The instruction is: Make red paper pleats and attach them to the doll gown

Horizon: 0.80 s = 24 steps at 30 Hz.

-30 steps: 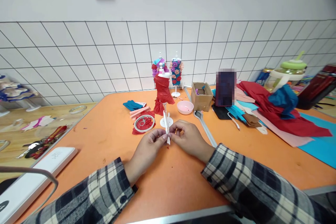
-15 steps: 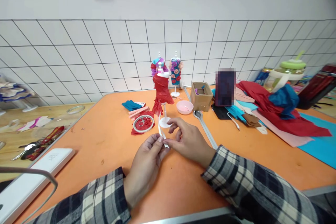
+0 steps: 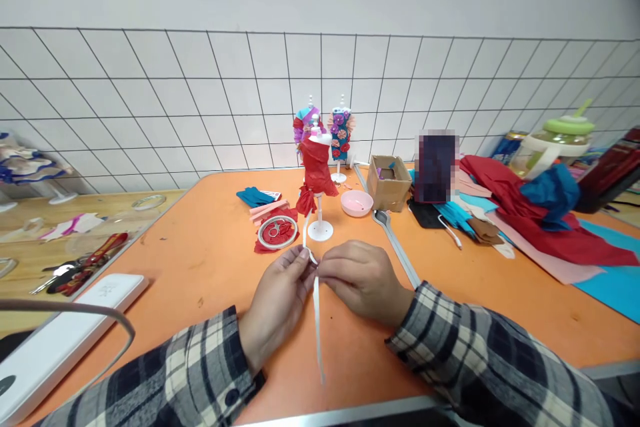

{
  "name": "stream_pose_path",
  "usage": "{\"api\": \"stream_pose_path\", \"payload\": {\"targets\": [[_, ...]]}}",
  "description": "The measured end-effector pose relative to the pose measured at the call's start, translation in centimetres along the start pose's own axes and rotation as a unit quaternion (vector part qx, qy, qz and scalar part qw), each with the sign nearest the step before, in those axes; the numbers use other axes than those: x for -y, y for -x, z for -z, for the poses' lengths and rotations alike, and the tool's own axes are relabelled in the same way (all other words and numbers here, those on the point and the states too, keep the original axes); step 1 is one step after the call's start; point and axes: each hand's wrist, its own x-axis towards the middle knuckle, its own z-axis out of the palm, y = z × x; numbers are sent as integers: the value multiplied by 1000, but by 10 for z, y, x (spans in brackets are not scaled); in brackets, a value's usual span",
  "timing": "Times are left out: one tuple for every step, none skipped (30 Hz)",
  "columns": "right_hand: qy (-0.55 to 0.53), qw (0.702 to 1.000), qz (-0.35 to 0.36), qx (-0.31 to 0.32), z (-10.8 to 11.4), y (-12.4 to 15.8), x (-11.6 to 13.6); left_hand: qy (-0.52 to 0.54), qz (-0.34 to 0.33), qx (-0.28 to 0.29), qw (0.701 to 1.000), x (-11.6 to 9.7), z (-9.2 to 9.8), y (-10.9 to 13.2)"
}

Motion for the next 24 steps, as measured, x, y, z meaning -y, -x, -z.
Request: {"api": "stream_pose_path", "payload": {"targets": [[-11,1000,18,1,1,0,4,2,2,-5,1000,-2,2,-3],[-31,999,24,-2,2,-1,7,-6,2,-5,1000,-4,5,-6],[-58,998,20,-8,3,-1,8,-23,-2,-1,1000,-6,8,-8],[-92,996,6,-16,5,-2,9,-48,-8,9,999,-8,11,-10],[-130,991,-18,-19,7,-2,7,-80,-15,27,996,-9,13,-11],[-173,983,-51,-16,8,-3,4,-114,-21,50,992,-9,15,-11],[-221,971,-86,-8,9,-3,-1,-144,-27,74,987,-9,16,-11],[-272,955,-121,4,10,-3,-6,-165,-30,95,981,-8,16,-10],[-322,934,-153,16,9,-3,-12,-176,-29,110,978,-7,16,-9],[-368,911,-183,28,9,-2,-17,-177,-27,119,977,-6,16,-8],[-406,888,-212,38,8,-2,-22,-171,-23,120,978,-6,15,-7],[-436,866,-240,51,7,-2,-27,-162,-19,115,980,-5,14,-6],[-457,846,-264,69,8,-2,-31,-153,-15,105,982,-6,13,-6],[-467,832,-286,94,11,-3,-35,-146,-13,91,985,-6,13,-6],[-465,823,-303,122,15,-3,-40,-139,-13,74,987,-7,12,-7],[-456,818,-317,148,22,-4,-45,-134,-16,57,989,-8,12,-8],[-432,820,-330,176,32,-5,-52,-132,-20,43,990,-9,12,-8],[-402,827,-344,190,42,-5,-61,-131,-25,34,990,-9,12,-9],[-371,834,-359,193,54,-4,-71,-134,-32,29,990,-9,12,-10],[-331,842,-383,188,67,-2,-82,-139,-39,27,989,-9,12,-10],[-286,844,-418,177,78,1,-93,-148,-45,27,988,-9,12,-9],[-239,840,-459,167,88,5,-104,-157,-49,28,986,-8,12,-9],[-186,830,-496,175,97,9,-115,-165,-53,27,984,-8,12,-9],[-144,818,-524,186,103,14,-123,-172,-56,25,983,-8,12,-8]]}}
